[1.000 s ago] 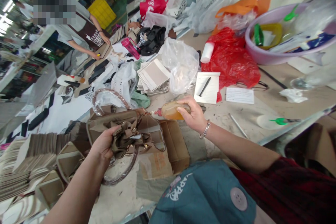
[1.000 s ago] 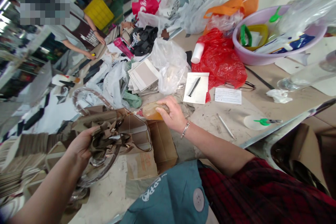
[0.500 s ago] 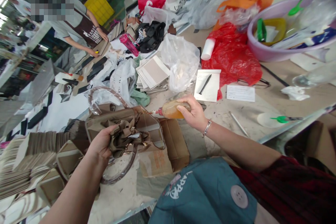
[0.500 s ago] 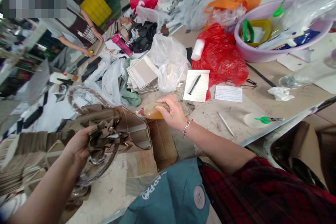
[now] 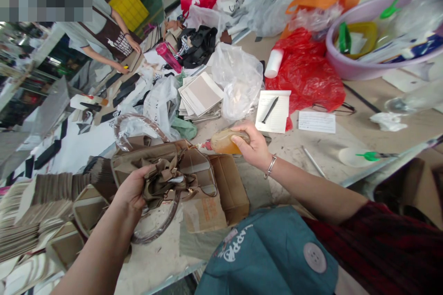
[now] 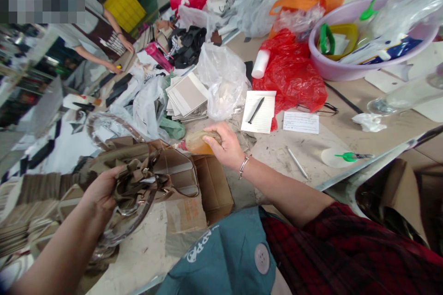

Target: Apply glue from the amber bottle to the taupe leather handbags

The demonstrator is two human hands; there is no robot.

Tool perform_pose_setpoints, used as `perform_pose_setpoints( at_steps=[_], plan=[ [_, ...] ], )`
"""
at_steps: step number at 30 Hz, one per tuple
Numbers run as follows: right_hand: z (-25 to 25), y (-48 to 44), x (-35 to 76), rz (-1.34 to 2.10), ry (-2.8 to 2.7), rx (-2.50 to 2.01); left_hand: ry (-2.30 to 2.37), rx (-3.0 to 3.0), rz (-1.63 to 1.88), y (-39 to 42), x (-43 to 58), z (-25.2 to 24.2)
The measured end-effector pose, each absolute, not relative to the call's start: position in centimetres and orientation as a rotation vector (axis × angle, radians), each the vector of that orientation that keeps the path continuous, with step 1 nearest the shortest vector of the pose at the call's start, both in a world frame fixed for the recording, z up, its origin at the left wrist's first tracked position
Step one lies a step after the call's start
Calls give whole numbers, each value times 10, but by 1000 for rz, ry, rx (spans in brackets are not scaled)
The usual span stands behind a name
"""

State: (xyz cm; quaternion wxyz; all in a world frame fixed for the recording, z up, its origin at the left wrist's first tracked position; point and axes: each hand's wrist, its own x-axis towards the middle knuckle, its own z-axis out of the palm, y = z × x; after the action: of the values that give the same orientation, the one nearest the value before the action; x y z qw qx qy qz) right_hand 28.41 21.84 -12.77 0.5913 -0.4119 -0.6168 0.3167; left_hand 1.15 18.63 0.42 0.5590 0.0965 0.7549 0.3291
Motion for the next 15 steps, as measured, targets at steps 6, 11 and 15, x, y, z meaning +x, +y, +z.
perform_pose_setpoints(
  at_steps=[6,11,15],
  plan=[
    [-155,208,288,704,-1575,-984,1751,217,774,188,13,5],
    [-160,206,290,731,-1629,-993,1795,191,834,189,21,7],
    [-160,209,291,699,-1637,-963,1783,179,853,188,17,5]
  ],
)
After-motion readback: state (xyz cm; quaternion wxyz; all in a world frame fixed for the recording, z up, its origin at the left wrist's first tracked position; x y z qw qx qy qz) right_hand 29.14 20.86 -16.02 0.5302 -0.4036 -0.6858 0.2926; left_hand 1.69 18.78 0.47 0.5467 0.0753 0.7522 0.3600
